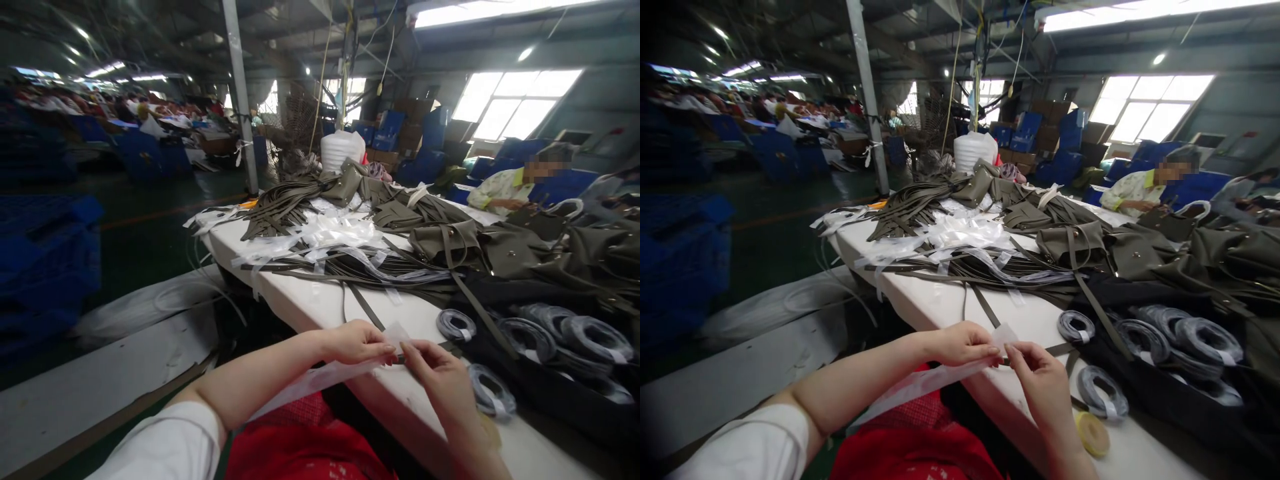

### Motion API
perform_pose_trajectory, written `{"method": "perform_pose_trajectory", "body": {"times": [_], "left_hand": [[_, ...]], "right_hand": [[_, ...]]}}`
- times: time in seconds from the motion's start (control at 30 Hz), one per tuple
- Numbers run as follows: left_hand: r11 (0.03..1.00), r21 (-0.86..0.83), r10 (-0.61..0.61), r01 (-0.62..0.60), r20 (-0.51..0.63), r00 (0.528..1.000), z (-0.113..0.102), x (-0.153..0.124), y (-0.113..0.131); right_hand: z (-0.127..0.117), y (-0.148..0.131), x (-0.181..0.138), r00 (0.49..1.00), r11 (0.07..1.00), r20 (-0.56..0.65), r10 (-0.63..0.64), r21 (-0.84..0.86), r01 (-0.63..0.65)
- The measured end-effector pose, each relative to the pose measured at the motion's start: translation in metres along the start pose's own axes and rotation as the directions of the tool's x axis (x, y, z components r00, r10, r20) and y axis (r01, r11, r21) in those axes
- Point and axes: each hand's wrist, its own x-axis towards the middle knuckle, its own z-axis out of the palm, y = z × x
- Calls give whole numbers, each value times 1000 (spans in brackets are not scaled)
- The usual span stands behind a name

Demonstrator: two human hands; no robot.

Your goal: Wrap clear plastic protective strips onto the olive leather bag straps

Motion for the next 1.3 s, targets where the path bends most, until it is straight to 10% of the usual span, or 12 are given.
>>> {"method": "perform_pose_trajectory", "body": {"times": [0.4,1.0,1.3], "left_hand": [[917,391,156,-75,-180,971,19,-10,8],[996,8,91,-90,-85,992,34,-20,19],[992,-21,120,-123,-97,988,39,-19,12]], "right_hand": [[0,9,-5,999,999,-47,10,34,-8],[5,-10,-21,942,926,82,-325,-173,335],[-4,-1,-23,945,939,-60,-322,-145,311]]}}
